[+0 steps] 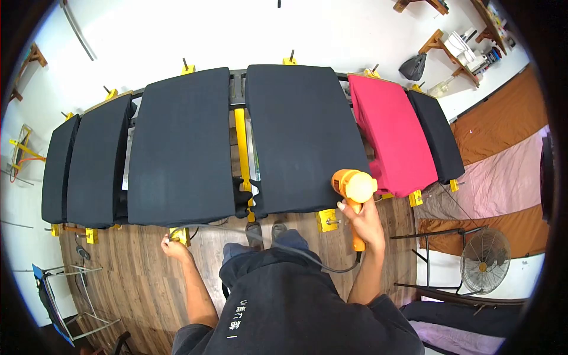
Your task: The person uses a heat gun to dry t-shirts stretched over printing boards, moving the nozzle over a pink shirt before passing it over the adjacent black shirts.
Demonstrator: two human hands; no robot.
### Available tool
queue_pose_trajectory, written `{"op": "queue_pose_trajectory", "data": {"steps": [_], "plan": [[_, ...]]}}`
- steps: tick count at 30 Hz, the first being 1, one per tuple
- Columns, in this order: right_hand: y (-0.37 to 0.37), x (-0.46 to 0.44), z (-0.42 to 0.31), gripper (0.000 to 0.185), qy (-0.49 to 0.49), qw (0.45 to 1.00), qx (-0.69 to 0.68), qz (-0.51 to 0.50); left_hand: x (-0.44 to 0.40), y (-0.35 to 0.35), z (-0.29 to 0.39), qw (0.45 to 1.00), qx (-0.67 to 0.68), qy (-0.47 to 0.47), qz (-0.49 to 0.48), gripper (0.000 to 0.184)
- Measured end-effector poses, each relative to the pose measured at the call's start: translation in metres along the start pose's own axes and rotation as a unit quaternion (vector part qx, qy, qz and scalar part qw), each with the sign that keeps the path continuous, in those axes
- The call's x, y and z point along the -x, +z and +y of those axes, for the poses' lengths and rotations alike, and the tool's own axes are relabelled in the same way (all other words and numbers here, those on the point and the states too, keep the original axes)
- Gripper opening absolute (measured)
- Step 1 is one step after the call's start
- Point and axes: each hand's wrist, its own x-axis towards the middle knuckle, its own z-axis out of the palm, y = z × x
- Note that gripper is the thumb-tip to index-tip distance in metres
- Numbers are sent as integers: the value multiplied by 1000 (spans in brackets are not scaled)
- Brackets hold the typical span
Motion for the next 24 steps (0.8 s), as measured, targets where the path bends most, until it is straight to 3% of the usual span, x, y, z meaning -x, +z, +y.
{"op": "queue_pose_trajectory", "data": {"steps": [1, 2, 4, 6, 9, 10, 13, 15, 20, 24], "plan": [[0, -1, -2, 33, 0, 1000, -3, -6, 2, 1, 0, 1000, -7, 12, 0, 31], [-6, -1, -9, 36, 69, 995, -51, -59, 4, 0, 1, 1000, -14, 26, 1, 30], [0, -2, -12, 36, 50, 997, -53, -24, 6, 2, 6, 1000, 12, 1, -5, 29], [13, -3, -18, 34, 11, 998, -30, 53, 4, 0, 1, 999, 4, 35, -13, 29], [9, -5, -14, 31, 4, 1000, 6, 16, 5, 5, 4, 999, 31, 25, -18, 24], [4, -4, -19, 36, 54, 997, -49, -31, 4, 5, 0, 998, 46, 21, -24, 25], [8, -7, -14, 40, 49, 995, -82, -8, -2, 6, -8, 997, 70, 35, -22, 21], [16, -11, -21, 41, 36, 998, -24, 40, 4, 7, -5, 993, 112, 24, -19, 13], [15, -11, -26, 42, 72, 997, -39, -4, 11, 2, 14, 996, 89, 5, -26, 24], [24, -13, -14, 44, 43, 999, 9, 25, 2, -2, -6, 993, 92, 58, -53, 25]]}}
